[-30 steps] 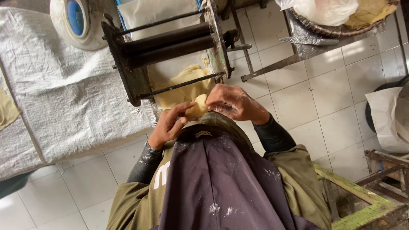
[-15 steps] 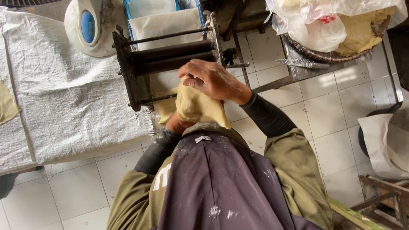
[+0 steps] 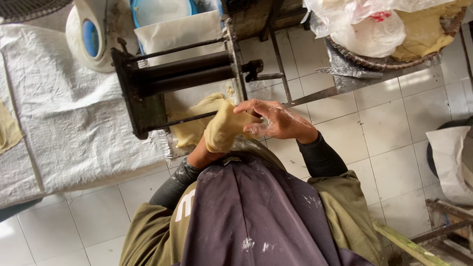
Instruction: The person flattens pieces of dough using a manual pasta roller machine, feeding the dough through the rollers while turning the hand crank.
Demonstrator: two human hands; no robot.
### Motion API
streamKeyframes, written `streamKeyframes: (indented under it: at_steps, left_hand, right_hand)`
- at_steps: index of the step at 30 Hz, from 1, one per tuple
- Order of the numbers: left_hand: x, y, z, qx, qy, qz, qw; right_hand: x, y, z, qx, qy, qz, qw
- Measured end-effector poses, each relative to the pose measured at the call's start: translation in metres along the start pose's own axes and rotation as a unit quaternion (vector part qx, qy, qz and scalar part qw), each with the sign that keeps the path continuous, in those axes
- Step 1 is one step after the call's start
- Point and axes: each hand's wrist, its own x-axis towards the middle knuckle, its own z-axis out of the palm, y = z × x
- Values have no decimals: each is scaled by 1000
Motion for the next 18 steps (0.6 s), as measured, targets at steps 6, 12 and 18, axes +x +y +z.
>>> streamKeyframes:
  at_steps: [6,12,18]
  left_hand:
    - [-40,11,-15,159,90,-43,982]
    - [-14,32,12,417,135,-44,898]
    - [-24,35,18,141,196,-82,967]
  right_hand:
    - [-26,52,-40,-75,96,40,992]
    - [-114,215,-156,-88,398,242,881]
    - [-194,359,-252,-378,500,393,673]
